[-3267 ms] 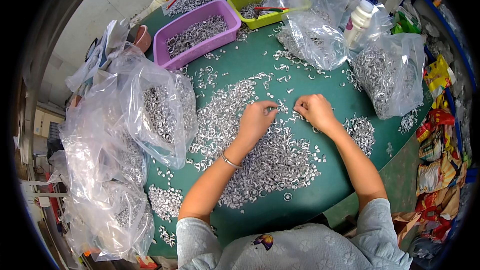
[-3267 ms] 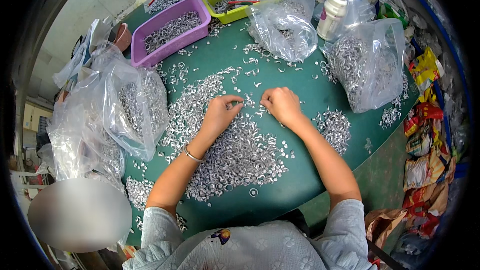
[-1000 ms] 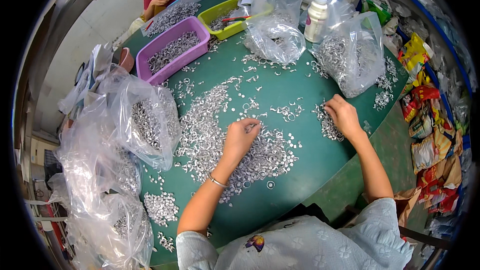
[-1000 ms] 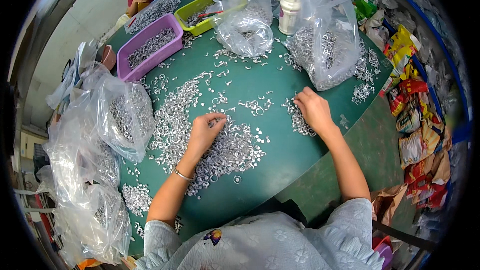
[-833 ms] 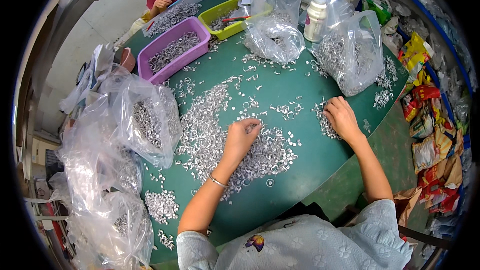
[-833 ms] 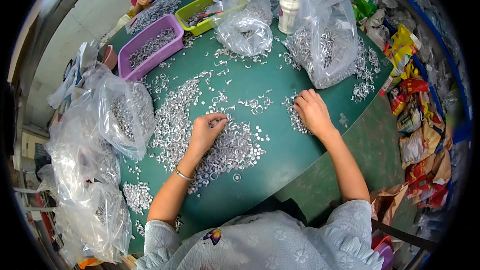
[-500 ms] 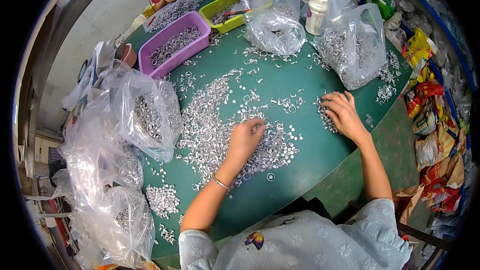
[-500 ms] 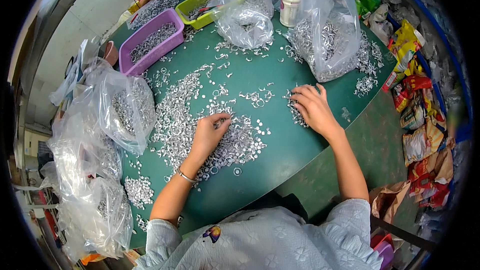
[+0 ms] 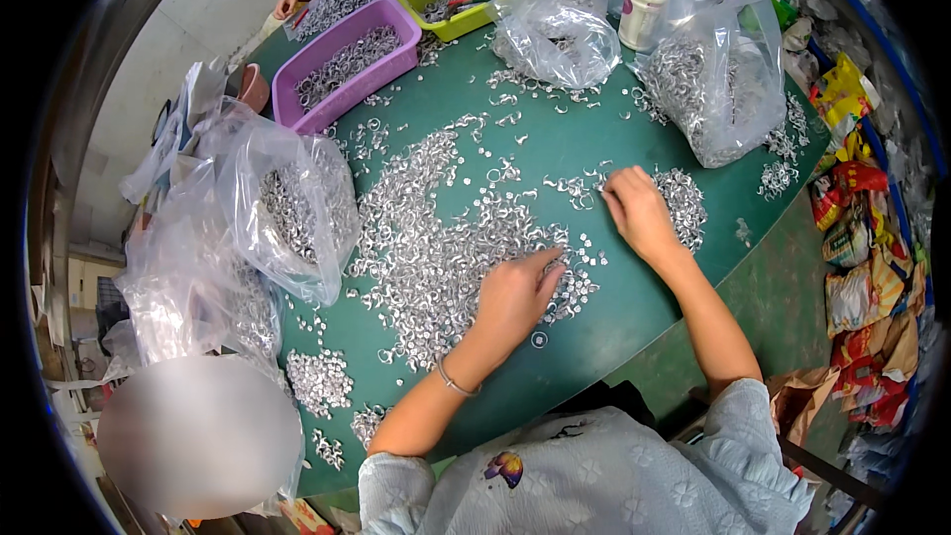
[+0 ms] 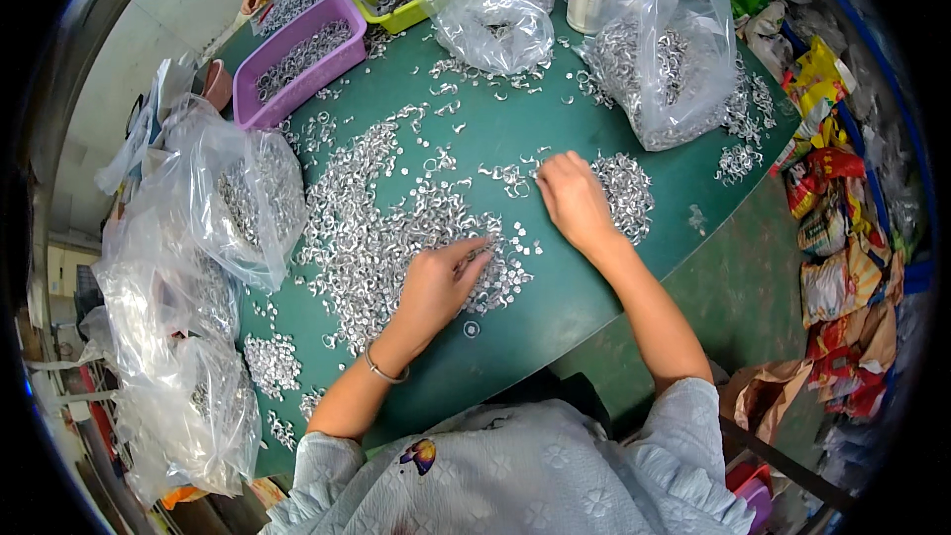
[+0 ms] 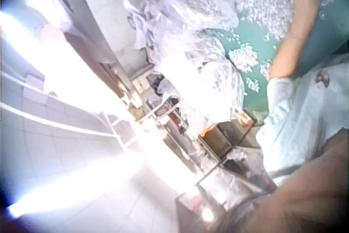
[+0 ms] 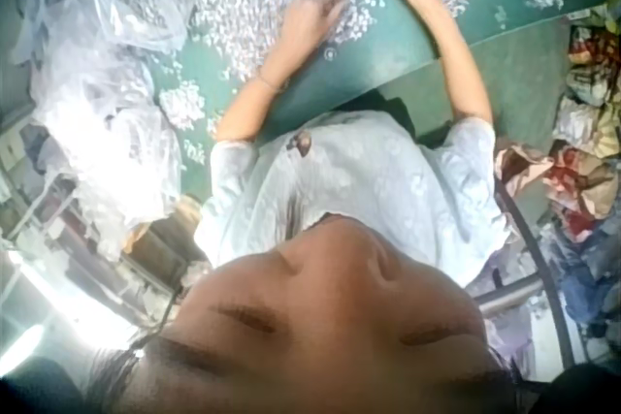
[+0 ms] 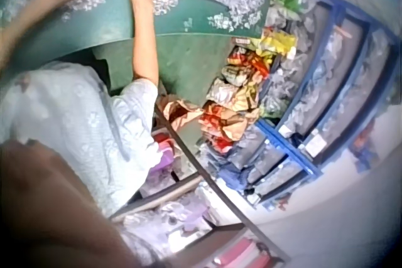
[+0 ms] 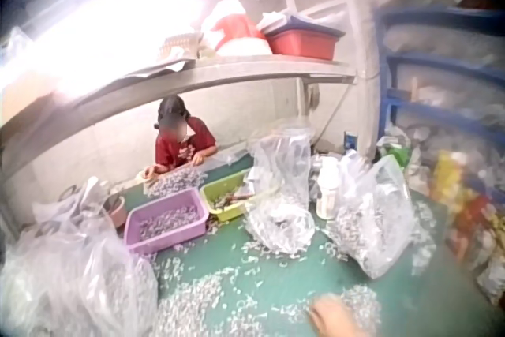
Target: The person sorts and inspects small metal rings and button components by hand on a green workbench, picking up individual pieces and moving them between piles.
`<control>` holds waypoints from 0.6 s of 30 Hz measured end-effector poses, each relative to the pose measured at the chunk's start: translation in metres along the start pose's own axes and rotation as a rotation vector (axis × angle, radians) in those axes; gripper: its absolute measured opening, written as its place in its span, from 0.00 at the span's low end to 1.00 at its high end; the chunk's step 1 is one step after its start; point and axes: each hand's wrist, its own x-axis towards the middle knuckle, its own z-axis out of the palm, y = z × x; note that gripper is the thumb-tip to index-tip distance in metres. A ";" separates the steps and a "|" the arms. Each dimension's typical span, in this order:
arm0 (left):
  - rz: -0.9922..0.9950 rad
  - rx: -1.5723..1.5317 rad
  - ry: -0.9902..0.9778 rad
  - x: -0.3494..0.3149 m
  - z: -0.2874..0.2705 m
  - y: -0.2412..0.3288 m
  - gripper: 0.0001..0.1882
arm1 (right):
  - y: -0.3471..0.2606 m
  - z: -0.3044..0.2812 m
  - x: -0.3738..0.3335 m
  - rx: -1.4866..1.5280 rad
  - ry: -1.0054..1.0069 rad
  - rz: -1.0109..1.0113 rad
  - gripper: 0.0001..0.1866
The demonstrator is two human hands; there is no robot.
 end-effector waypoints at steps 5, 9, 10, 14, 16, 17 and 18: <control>-0.171 -0.360 -0.014 -0.015 -0.004 -0.008 0.09 | -0.015 -0.017 -0.009 1.357 -0.114 0.694 0.04; -0.396 -0.726 -0.136 -0.021 -0.003 -0.002 0.10 | -0.010 -0.010 0.001 1.297 -0.193 0.694 0.10; -0.430 -0.800 -0.156 -0.023 -0.003 0.000 0.10 | -0.015 -0.005 0.005 0.886 -0.215 0.560 0.10; -0.511 -1.008 -0.238 -0.030 -0.002 0.009 0.11 | -0.029 0.025 0.004 0.022 -0.087 0.175 0.09; -0.510 -1.041 -0.232 -0.038 0.001 0.010 0.11 | -0.032 0.030 0.003 -0.025 -0.082 0.162 0.08; -0.530 -1.064 -0.240 -0.041 0.001 0.010 0.11 | -0.031 0.030 0.002 0.000 -0.072 0.162 0.08; -0.548 -1.086 -0.247 -0.044 0.000 0.010 0.12 | -0.030 0.030 0.001 0.023 -0.060 0.160 0.07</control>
